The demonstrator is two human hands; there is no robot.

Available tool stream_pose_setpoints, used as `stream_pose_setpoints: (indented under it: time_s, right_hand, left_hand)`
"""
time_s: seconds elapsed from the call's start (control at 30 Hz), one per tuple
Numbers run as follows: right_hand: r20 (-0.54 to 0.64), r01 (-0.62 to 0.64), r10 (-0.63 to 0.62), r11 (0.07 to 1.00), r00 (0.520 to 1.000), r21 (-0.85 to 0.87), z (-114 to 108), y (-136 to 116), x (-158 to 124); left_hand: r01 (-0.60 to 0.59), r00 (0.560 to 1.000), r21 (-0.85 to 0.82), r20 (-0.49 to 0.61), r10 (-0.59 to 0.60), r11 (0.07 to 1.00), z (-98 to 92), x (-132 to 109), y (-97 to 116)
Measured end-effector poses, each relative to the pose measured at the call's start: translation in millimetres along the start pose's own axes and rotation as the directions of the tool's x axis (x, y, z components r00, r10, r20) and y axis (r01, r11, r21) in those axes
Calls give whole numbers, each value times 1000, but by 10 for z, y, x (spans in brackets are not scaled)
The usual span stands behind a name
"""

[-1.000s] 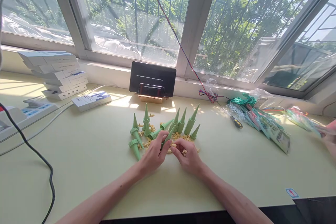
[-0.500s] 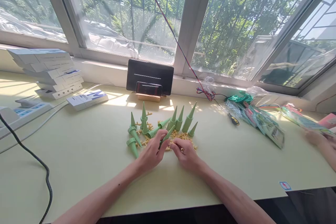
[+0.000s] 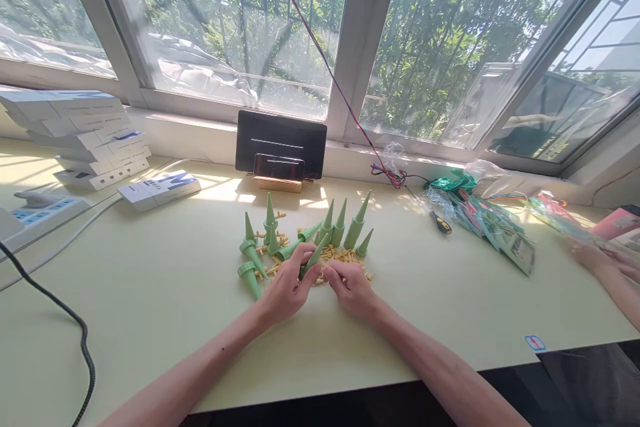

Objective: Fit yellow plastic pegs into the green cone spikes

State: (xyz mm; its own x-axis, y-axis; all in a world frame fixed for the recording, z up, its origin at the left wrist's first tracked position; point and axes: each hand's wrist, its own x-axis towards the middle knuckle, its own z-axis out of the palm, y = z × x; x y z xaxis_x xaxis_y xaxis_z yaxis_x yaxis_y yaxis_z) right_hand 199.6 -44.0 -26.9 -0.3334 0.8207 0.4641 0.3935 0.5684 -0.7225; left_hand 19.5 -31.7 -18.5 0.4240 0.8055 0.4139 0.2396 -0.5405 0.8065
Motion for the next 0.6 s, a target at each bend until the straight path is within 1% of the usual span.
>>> stream_pose_setpoints:
  time_s: [0.17, 0.3, 0.43, 0.6]
  right_hand:
    - [-13, -32, 32, 999, 999, -2, -12, -32, 20]
    - [-13, -36, 35, 999, 999, -17, -21, -37, 18]
    - [-41, -37, 36, 999, 999, -29, -26, -36, 9]
    - [-76, -38, 39, 999, 996, 14, -28, -40, 13]
  left_hand:
    - [41, 999, -50, -12, -41, 998, 6, 18, 39]
    - [70, 998, -95, 5, -70, 993, 14, 36, 56]
    - [89, 996, -158, 19, -88, 983, 20, 45, 56]
    - [107, 994, -198, 22, -105, 974, 25, 52, 62]
